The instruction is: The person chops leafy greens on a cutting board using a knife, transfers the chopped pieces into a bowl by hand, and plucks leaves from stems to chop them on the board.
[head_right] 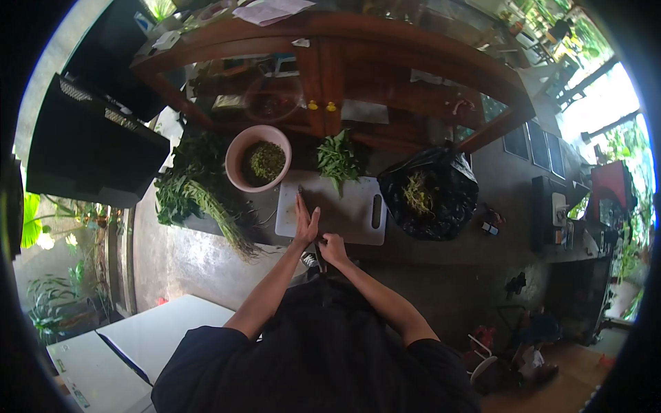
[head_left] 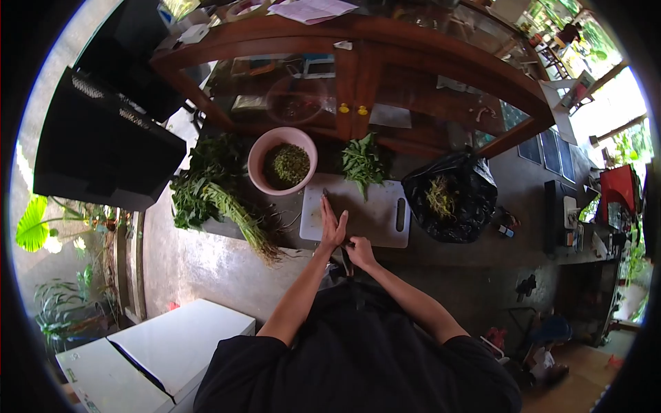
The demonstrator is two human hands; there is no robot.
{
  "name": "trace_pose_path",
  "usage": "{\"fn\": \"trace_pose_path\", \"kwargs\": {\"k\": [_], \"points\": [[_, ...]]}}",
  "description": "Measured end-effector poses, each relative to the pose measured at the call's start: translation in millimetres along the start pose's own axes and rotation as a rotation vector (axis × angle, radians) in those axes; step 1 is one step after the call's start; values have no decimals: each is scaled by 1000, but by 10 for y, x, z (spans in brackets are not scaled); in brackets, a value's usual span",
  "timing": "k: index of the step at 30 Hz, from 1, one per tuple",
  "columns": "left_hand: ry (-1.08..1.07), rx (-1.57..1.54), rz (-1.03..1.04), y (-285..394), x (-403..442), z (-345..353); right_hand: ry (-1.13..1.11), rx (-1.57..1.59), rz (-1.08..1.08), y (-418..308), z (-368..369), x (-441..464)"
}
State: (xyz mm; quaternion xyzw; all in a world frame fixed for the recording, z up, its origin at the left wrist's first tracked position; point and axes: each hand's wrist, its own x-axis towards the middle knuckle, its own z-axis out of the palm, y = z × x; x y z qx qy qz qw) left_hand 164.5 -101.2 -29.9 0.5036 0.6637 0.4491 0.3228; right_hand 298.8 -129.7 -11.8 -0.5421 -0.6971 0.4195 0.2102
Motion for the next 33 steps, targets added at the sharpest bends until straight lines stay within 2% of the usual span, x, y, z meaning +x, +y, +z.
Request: {"fn": "trace_pose_path", "kwargs": {"k": [7, 9, 15, 26, 31, 33], "points": [[44, -10, -16, 189, 11, 60, -46, 103, 22, 13, -200, 38], [49, -7, -29, 233, 5, 85, -115, 47, -9, -23, -329, 48], [112, -1, 20, 336, -10, 150, -141, 100, -83, -14, -528, 77], [265, -12, -55, 532, 97, 285, -251, 106, -147, 102, -755, 338], [330, -43, 15, 699, 323, 132, -299, 81, -131, -330, -1026, 526], [346, -38, 46, 769, 446, 11, -294, 146, -224, -481, -1059, 660]]}}
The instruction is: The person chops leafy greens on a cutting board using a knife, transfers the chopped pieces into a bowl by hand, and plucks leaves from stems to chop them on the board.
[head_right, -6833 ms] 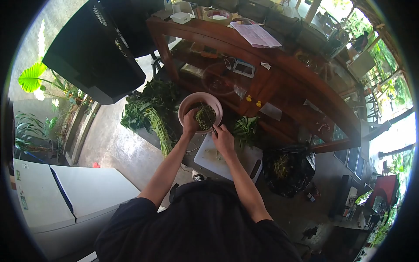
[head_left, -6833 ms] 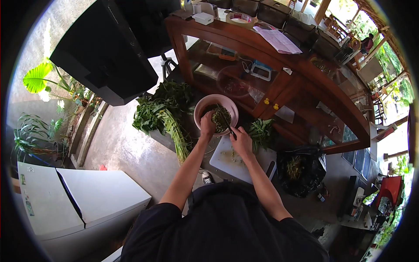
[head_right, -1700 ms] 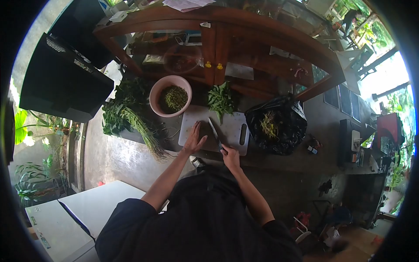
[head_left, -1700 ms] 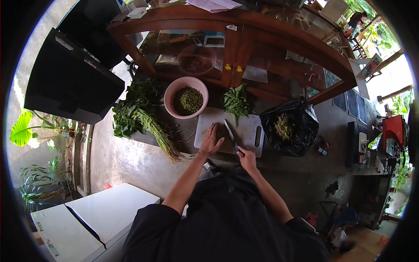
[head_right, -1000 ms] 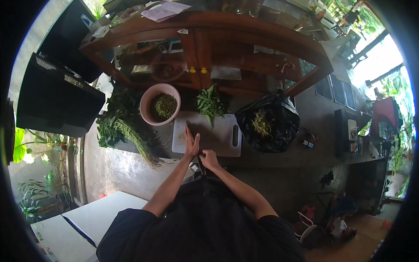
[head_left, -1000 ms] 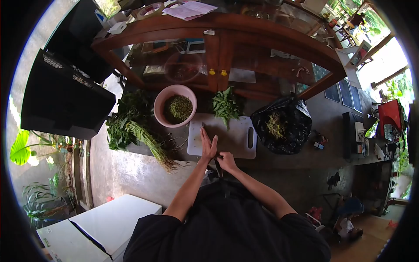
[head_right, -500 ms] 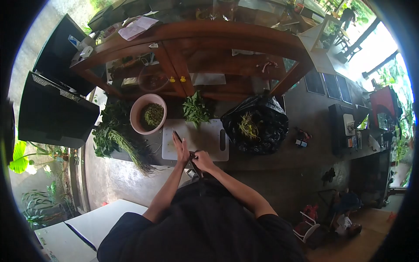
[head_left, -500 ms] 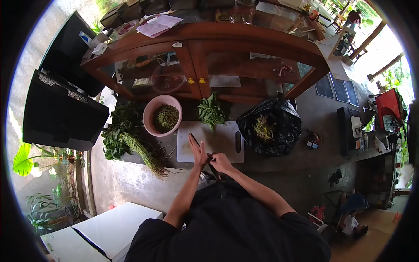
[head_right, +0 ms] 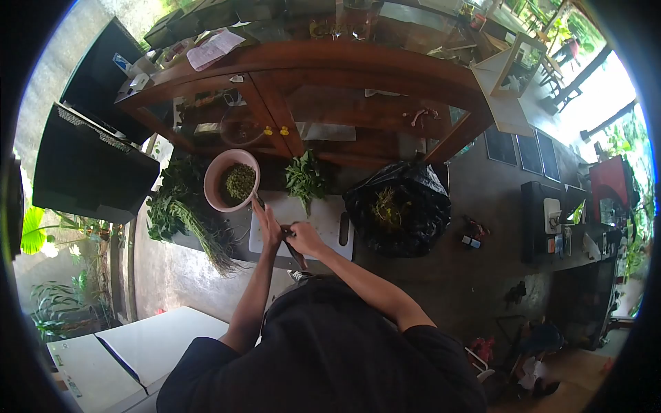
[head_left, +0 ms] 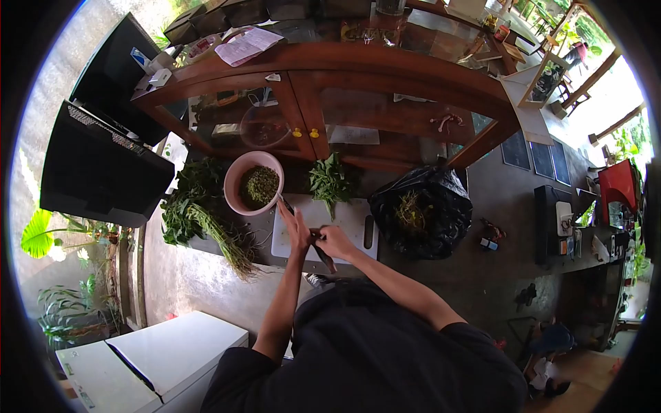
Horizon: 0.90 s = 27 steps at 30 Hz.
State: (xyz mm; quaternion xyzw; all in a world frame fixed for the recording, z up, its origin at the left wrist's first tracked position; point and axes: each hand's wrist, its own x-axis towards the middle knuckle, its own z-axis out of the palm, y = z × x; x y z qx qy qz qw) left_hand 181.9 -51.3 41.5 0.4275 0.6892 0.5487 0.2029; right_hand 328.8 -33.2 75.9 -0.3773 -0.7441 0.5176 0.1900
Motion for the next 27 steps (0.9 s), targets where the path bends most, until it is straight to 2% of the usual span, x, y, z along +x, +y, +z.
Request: {"fn": "trace_pose_path", "kwargs": {"k": [6, 9, 11, 13, 15, 17, 18, 22, 24, 27], "points": [[93, 8, 66, 101, 625, -236, 49, -43, -95, -316, 9, 612], [133, -31, 58, -83, 902, -331, 31, -97, -159, -290, 137, 975], [155, 43, 10, -59, 1035, -441, -2, -146, -110, -482, 94, 1094], [143, 29, -6, 7, 1098, -530, 22, -96, -168, -475, 212, 1218], [147, 22, -13, -65, 1120, -667, 60, -284, -194, -462, 277, 1317], [7, 246, 193, -431, 1111, -770, 23, -348, -181, -478, 283, 1348], [202, 248, 89, -479, 1177, -708, 15, -399, -187, -495, 277, 1355], [237, 342, 81, -543, 1175, -836, 39, -450, -212, -562, 225, 1303], [292, 404, 229, -506, 1154, -870, 14, -489, -196, -535, 198, 1293], [265, 380, 110, -425, 1191, -890, 10, -504, -190, -522, 194, 1279]]}}
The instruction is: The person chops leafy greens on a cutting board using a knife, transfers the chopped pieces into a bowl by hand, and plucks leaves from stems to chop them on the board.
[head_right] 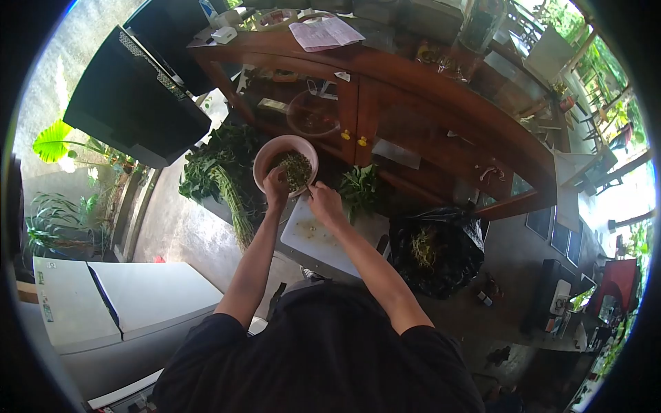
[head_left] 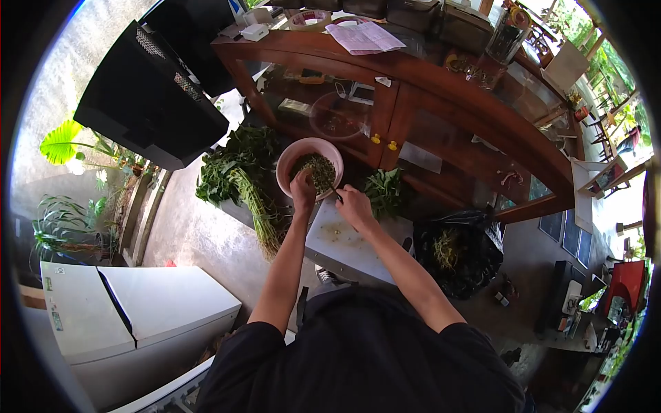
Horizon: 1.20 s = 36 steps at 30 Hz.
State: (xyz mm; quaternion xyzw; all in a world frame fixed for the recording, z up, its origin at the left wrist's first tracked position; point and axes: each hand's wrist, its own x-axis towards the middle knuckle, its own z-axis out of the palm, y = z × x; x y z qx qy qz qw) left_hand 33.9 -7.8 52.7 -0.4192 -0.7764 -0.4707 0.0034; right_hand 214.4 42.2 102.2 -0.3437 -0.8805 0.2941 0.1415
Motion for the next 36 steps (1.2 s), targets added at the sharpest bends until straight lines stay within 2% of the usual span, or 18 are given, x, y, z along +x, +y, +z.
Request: {"fn": "trace_pose_path", "kwargs": {"k": [5, 10, 17, 23, 25, 31, 36], "points": [[6, -29, -14, 137, -8, -81, -29, -28, 7, 83, 66, -35], [-62, -86, -69, 94, -47, -76, 46, 12, -29, 84, 93, -110], [-86, 11, 2, 84, -77, -83, 52, 30, -37, 93, 116, -117], [-71, 7, -9, 158, -97, -92, 48, 209, 85, 206, 181, -137], [-77, 8, -3, 225, -122, -87, -8, 448, 242, 324, 236, -166], [-182, -184, 17, 372, -478, -61, -26, 638, 295, 721, 217, -581], [-309, -245, -7, 338, -999, -88, -48, 530, 365, 932, 112, -1159]]}}
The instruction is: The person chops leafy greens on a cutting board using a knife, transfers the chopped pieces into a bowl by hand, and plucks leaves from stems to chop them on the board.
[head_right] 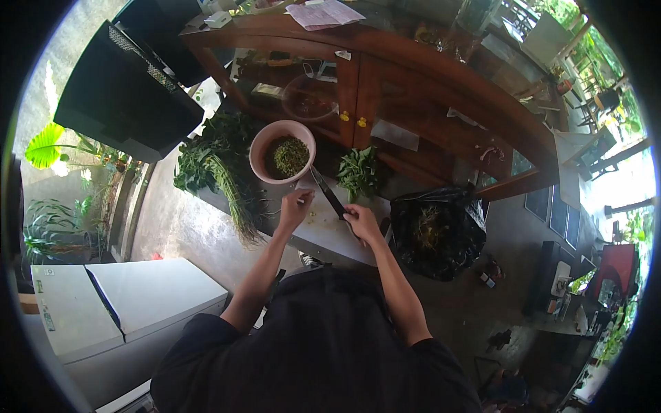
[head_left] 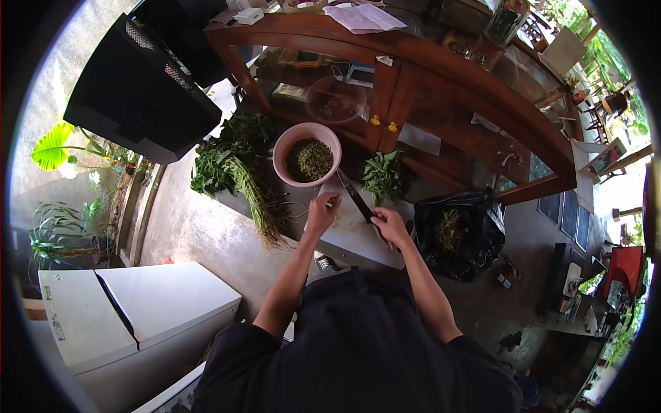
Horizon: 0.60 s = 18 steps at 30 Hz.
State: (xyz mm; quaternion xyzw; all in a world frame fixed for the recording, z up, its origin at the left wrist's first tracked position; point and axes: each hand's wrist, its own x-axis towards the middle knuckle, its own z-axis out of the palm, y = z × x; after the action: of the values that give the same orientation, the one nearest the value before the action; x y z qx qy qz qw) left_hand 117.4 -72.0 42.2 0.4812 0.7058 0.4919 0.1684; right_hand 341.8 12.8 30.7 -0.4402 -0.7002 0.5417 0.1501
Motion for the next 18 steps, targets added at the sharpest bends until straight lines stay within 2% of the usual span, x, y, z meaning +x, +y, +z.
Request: {"fn": "trace_pose_path", "kwargs": {"k": [4, 5, 8, 12, 15, 18], "points": [[-162, 25, -61, -179, -351, -4, 64, -100, 25, 302, -76, -321], [-215, 45, -86, -243, -401, -6, 50, -94, 150, 351, -104, -373], [-253, 62, -141, -384, -529, -17, 148, -240, 143, 489, -80, -457], [-257, 104, -119, -403, -600, -55, 200, -254, 214, 484, -18, -492], [-218, 103, -91, -404, -622, -69, 242, -291, 217, 455, 17, -511], [-234, 81, -145, -394, -640, -115, 275, -378, 163, 483, 56, -520]]}}
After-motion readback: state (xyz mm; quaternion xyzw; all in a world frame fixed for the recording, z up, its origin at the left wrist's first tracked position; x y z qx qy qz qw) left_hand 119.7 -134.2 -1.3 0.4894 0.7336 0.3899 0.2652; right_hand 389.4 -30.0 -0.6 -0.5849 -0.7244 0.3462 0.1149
